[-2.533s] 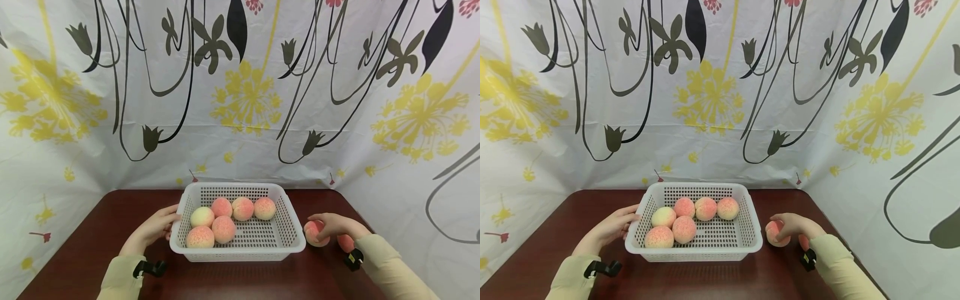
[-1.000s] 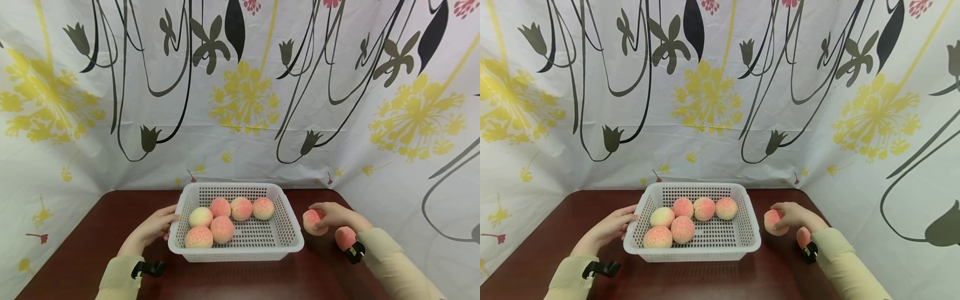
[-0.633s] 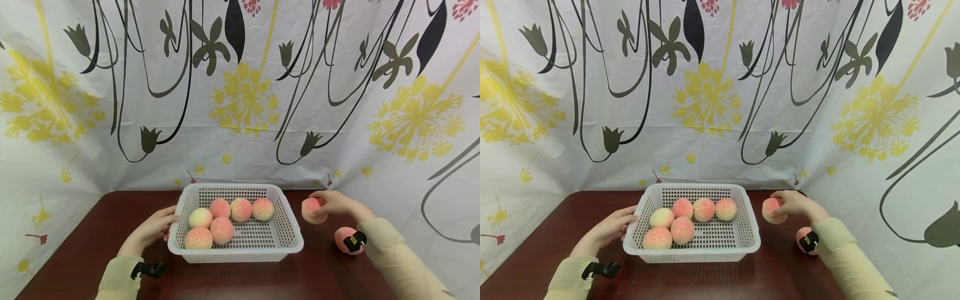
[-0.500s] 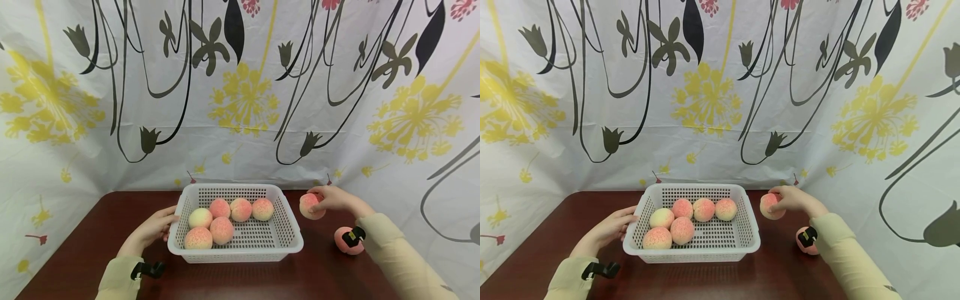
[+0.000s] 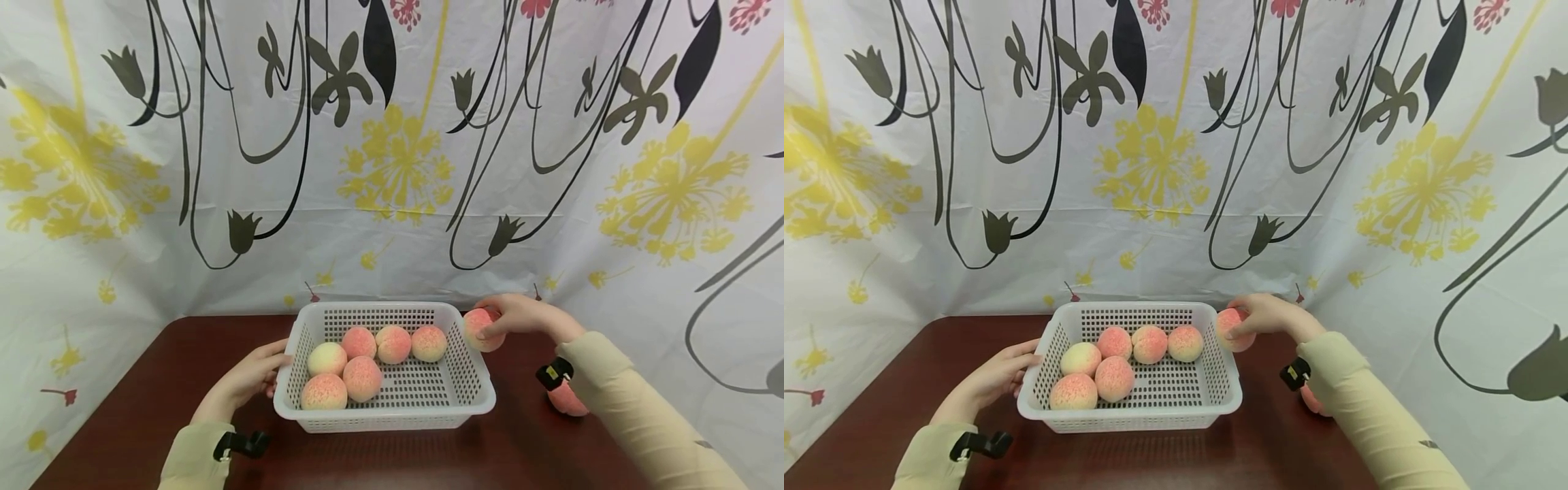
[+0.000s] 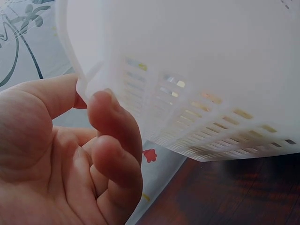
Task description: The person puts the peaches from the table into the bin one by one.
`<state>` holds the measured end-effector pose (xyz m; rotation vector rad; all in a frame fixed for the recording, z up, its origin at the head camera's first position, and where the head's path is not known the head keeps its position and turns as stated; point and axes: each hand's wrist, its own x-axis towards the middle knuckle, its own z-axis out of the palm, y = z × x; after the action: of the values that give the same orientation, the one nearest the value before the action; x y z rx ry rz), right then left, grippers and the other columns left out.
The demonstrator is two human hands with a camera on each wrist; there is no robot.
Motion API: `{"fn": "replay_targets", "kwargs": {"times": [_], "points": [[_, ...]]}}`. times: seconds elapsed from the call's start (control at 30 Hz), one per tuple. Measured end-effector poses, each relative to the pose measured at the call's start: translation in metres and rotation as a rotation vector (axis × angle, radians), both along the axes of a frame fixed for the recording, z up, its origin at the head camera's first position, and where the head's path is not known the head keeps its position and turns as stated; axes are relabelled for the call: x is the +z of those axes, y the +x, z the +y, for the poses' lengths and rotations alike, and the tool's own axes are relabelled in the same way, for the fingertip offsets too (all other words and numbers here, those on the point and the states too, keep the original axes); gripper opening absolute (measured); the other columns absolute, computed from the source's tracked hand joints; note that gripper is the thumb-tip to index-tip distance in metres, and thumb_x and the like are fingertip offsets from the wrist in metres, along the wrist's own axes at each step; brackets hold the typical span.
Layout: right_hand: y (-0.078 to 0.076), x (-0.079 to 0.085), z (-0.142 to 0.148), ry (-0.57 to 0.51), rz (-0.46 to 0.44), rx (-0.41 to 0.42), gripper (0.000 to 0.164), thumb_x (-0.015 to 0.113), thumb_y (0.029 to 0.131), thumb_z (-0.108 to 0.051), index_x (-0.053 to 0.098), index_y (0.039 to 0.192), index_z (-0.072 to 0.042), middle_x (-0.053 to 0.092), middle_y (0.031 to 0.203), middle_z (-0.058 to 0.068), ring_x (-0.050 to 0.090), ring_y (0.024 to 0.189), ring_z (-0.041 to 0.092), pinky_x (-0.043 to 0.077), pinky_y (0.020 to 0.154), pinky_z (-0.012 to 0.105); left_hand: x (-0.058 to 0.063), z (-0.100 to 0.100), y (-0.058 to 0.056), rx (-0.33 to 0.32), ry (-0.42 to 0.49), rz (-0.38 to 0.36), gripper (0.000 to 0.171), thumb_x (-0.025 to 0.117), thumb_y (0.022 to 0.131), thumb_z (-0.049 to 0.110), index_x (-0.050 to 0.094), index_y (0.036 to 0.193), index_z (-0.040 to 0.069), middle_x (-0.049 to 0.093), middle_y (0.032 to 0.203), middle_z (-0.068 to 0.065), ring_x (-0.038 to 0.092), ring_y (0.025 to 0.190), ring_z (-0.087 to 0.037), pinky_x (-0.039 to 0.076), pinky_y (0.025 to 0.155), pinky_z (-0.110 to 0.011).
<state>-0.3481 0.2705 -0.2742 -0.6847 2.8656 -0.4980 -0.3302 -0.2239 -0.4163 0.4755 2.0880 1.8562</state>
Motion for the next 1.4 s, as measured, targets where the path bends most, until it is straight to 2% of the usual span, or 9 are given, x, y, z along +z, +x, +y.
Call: {"fn": "replay_targets", "kwargs": {"times": [0.27,0.37,0.6,0.7,0.83,0.93,1.03,1.17,1.4], "points": [[-0.005,-0.001,-0.034,0.049,-0.045,0.046,0.059,0.074,0.080,-0.046,0.063,0.125,-0.009,0.064,0.108,0.001,0.056,0.093,0.019,0.047,0.078,0.039,0.000,-0.001,-0.001,-0.001,-0.006,0.004,0.062,0.049,0.101,0.018,0.021,0.151,-0.005,0.064,0.085,-0.012,0.049,0.051,-0.010,0.044,0.046,-0.024],[-0.006,-0.004,-0.048,0.063,-0.071,0.056,0.060,0.075,0.080,-0.046,0.063,0.125,-0.009,0.063,0.111,0.003,0.058,0.095,0.019,0.048,0.079,0.040,-0.001,-0.001,-0.001,-0.003,-0.006,0.005,0.062,0.049,0.101,0.018,0.021,0.151,-0.005,0.064,0.084,-0.011,0.049,0.051,-0.010,0.044,0.046,-0.024],[-0.008,-0.017,-0.079,0.110,-0.147,0.044,0.063,0.077,0.078,-0.040,0.060,0.129,-0.006,0.061,0.115,0.005,0.060,0.083,0.014,0.050,0.070,0.034,-0.001,0.001,0.001,-0.002,0.001,0.009,0.062,0.050,0.100,0.016,0.021,0.150,-0.007,0.063,0.083,-0.011,0.049,0.050,-0.010,0.044,0.045,-0.023],[-0.007,-0.024,-0.091,0.132,-0.169,0.037,0.064,0.077,0.079,-0.040,0.060,0.130,-0.006,0.060,0.118,0.006,0.061,0.085,0.014,0.052,0.071,0.034,-0.001,0.002,0.001,-0.003,-0.001,0.007,0.062,0.049,0.100,0.016,0.020,0.151,-0.006,0.063,0.081,-0.010,0.048,0.050,-0.010,0.043,0.045,-0.023],[-0.006,-0.032,-0.109,0.148,-0.206,0.035,0.058,0.077,0.080,-0.039,0.062,0.125,-0.007,0.062,0.110,0.004,0.062,0.074,0.015,0.054,0.065,0.035,-0.001,0.002,0.000,0.004,-0.001,0.002,0.061,0.050,0.100,0.017,0.022,0.151,-0.004,0.062,0.079,-0.009,0.047,0.051,-0.010,0.043,0.045,-0.023],[-0.004,-0.039,-0.121,0.189,-0.196,0.060,0.052,0.076,0.079,-0.043,0.066,0.116,-0.008,0.063,0.102,0.002,0.063,0.068,0.018,0.054,0.063,0.037,-0.001,0.002,0.001,0.009,-0.001,-0.002,0.062,0.050,0.100,0.018,0.023,0.151,-0.004,0.061,0.077,-0.007,0.046,0.051,-0.011,0.043,0.045,-0.023],[-0.002,-0.046,-0.131,0.216,-0.212,0.081,0.040,0.074,0.080,-0.044,0.067,0.099,-0.010,0.061,0.090,-0.001,0.062,0.066,0.018,0.054,0.062,0.037,-0.002,0.001,0.002,0.010,-0.003,-0.003,0.062,0.050,0.100,0.018,0.022,0.151,-0.004,0.060,0.076,-0.007,0.046,0.051,-0.011,0.043,0.045,-0.024],[-0.001,-0.053,-0.141,0.220,-0.264,0.069,0.034,0.072,0.082,-0.043,0.057,0.076,-0.013,0.053,0.076,-0.001,0.057,0.066,0.014,0.053,0.061,0.035,-0.002,0.001,0.002,0.015,-0.005,-0.002,0.062,0.051,0.100,0.018,0.023,0.150,-0.005,0.061,0.078,-0.009,0.047,0.051,-0.011,0.043,0.045,-0.024],[0.004,-0.055,-0.156,0.344,-0.234,0.040,0.039,0.069,0.078,-0.055,0.061,0.068,-0.018,0.060,0.072,-0.001,0.064,0.061,0.021,0.046,0.050,0.030,0.001,0.002,0.003,0.034,-0.013,-0.005,0.062,0.051,0.099,0.017,0.023,0.150,-0.005,0.061,0.079,-0.009,0.047,0.051,-0.011,0.043,0.045,-0.024]]}}
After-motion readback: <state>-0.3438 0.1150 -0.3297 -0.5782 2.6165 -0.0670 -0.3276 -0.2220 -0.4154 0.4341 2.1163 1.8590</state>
